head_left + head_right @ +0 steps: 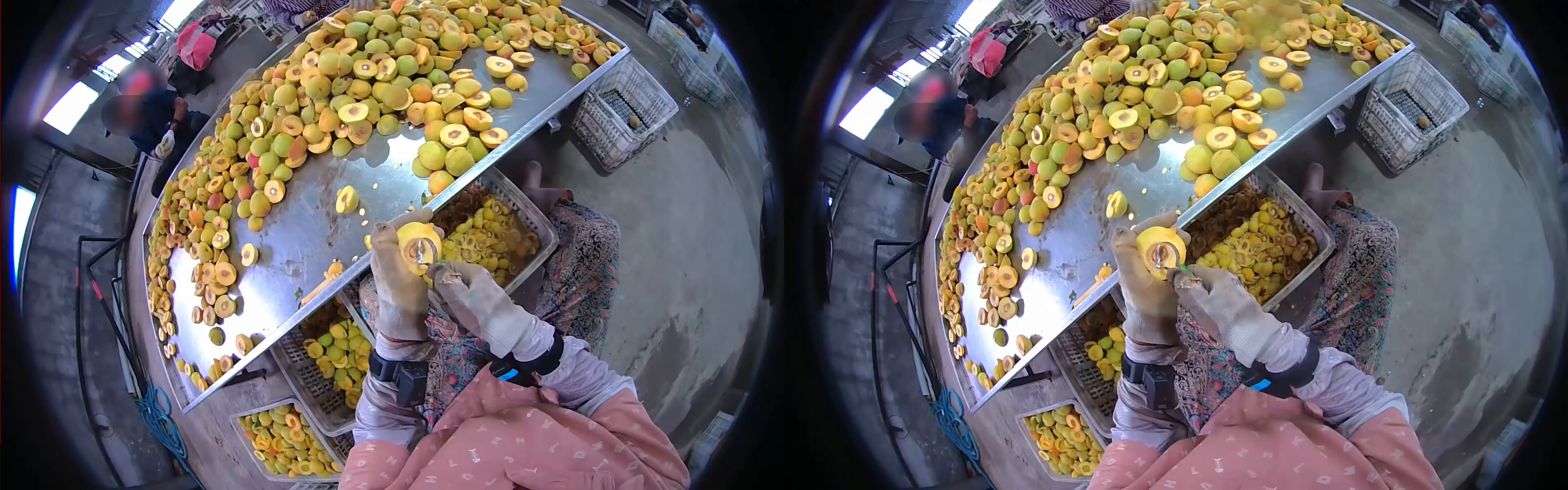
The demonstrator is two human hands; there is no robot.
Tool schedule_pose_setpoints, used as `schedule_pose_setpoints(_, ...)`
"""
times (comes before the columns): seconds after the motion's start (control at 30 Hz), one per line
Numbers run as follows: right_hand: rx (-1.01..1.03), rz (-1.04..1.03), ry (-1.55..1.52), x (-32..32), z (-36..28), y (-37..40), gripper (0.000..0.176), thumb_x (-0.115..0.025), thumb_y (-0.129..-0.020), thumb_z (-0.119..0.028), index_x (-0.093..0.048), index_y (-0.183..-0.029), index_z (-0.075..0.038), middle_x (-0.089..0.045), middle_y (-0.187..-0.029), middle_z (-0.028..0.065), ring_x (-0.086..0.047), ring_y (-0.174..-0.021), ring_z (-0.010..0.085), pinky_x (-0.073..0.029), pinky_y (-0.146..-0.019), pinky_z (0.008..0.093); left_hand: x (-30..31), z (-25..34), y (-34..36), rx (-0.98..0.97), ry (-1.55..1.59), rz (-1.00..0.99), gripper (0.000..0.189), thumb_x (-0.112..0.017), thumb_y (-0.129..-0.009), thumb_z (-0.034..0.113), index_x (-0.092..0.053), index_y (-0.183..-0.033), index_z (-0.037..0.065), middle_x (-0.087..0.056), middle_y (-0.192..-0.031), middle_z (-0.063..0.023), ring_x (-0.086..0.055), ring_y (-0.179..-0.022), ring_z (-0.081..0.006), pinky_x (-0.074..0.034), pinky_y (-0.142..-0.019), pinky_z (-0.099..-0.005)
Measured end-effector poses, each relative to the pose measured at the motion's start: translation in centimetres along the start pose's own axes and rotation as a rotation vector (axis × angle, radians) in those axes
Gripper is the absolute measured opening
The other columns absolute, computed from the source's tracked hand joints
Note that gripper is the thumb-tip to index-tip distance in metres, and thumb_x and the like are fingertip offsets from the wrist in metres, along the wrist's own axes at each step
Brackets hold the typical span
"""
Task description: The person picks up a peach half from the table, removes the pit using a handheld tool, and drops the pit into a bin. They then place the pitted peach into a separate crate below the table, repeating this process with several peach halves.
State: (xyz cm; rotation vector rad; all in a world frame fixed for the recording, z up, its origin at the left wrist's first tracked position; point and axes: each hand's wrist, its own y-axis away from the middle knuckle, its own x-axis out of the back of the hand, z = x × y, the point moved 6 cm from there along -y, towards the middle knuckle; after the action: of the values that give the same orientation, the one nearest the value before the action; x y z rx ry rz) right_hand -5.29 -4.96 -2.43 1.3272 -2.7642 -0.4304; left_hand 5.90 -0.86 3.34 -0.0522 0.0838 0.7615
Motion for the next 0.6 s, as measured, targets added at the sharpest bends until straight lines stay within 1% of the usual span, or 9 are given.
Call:
schedule_pose_setpoints(0.07,-0.037,-0.054,0.139,0.0,-1.7,1.3,0.031,-0.049,-0.103,-0.027,-0.063,-0.104,0.000,-0.058,-0.076,0.0011,-0.050,-0.069,0.0078,-0.044,-0.060,0.0272,-0.6,1.0,1.2,-0.173,-0.149,0.043,0.025,-0.052,-0.097,0.009,-0.055,-0.120,-0.001,-0.066,-0.095,-0.0101,-0.063,-0.088,-0.0164,-0.051,-0.080,-0.0280)
schedule_pose_setpoints(0.1,-0.030,-0.056,0.137,-0.2,-2.2,1.8,0.031,-0.049,-0.103,-0.027,-0.063,-0.104,0.000,-0.058,-0.076,0.0011,-0.050,-0.069,0.0078,-0.044,-0.060,0.0272,-0.8,2.0,1.9,-0.339,-0.299,0.087,0.024,-0.052,-0.097,0.010,-0.056,-0.118,-0.001,-0.067,-0.092,-0.0104,-0.063,-0.086,-0.0166,-0.051,-0.080,-0.0283)
schedule_pose_setpoints(0.17,0.009,-0.026,0.071,-0.4,-2.9,2.3,0.041,-0.053,-0.098,-0.040,-0.064,-0.100,0.000,-0.065,-0.082,0.0218,-0.064,-0.078,0.0369,-0.049,-0.071,0.0438,-1.3,2.8,2.6,-0.389,-0.341,0.144,0.022,-0.053,-0.096,0.010,-0.057,-0.115,0.000,-0.067,-0.090,-0.0104,-0.063,-0.084,-0.0165,-0.050,-0.078,-0.0288)
schedule_pose_setpoints(0.33,0.086,-0.035,0.120,-1.0,-2.1,2.7,0.040,-0.052,-0.099,-0.038,-0.064,-0.101,0.000,-0.065,-0.083,0.0234,-0.063,-0.078,0.0381,-0.049,-0.071,0.0440,0.0,2.1,3.0,-0.343,-0.146,0.217,0.017,-0.053,-0.095,0.013,-0.060,-0.104,0.001,-0.066,-0.088,-0.0104,-0.063,-0.078,-0.0163,-0.050,-0.073,-0.0304)
schedule_pose_setpoints(0.4,0.081,-0.063,0.133,-1.2,-1.9,2.6,0.039,-0.051,-0.099,-0.037,-0.064,-0.102,0.000,-0.065,-0.084,0.0238,-0.063,-0.078,0.0388,-0.049,-0.072,0.0439,-0.6,3.7,3.1,-0.555,-0.586,0.127,0.026,-0.044,-0.100,0.020,-0.062,-0.102,0.001,-0.066,-0.088,-0.0102,-0.062,-0.076,-0.0154,-0.050,-0.069,-0.0301)
schedule_pose_setpoints(0.43,0.012,-0.081,0.151,-1.2,-1.7,2.6,0.039,-0.052,-0.099,-0.037,-0.063,-0.104,0.000,-0.066,-0.084,0.0228,-0.063,-0.078,0.0371,-0.050,-0.073,0.0432,-0.7,3.9,3.2,-0.555,-0.584,0.127,0.026,-0.044,-0.100,0.020,-0.062,-0.102,0.001,-0.066,-0.088,-0.0102,-0.062,-0.076,-0.0154,-0.050,-0.069,-0.0301)
schedule_pose_setpoints(0.5,-0.056,-0.098,0.172,-1.3,-0.6,2.4,0.039,-0.052,-0.099,-0.036,-0.063,-0.106,0.001,-0.066,-0.084,0.0219,-0.064,-0.079,0.0354,-0.050,-0.075,0.0425,-0.3,2.0,2.4,-0.139,-0.190,0.071,0.036,-0.040,-0.103,0.026,-0.065,-0.097,0.001,-0.067,-0.091,-0.0095,-0.062,-0.076,-0.0131,-0.049,-0.068,-0.0283)
schedule_pose_setpoints(0.57,0.074,-0.126,-0.168,-2.3,1.1,2.1,0.034,-0.046,-0.105,-0.037,-0.061,-0.095,-0.008,-0.052,-0.067,-0.0023,-0.046,-0.059,0.0086,-0.041,-0.053,0.0272,0.2,1.3,1.9,-0.083,-0.182,0.037,0.038,-0.040,-0.103,0.028,-0.066,-0.097,0.001,-0.067,-0.088,-0.0090,-0.062,-0.075,-0.0124,-0.049,-0.067,-0.0272)
schedule_pose_setpoints(0.6,0.071,-0.128,-0.169,-2.0,-0.7,2.5,0.034,-0.046,-0.105,-0.037,-0.061,-0.095,-0.008,-0.052,-0.067,-0.0023,-0.046,-0.059,0.0086,-0.041,-0.053,0.0272,0.3,0.8,1.6,-0.029,-0.173,0.008,0.039,-0.041,-0.104,0.029,-0.067,-0.097,0.001,-0.067,-0.085,-0.0085,-0.061,-0.074,-0.0116,-0.048,-0.067,-0.0260)
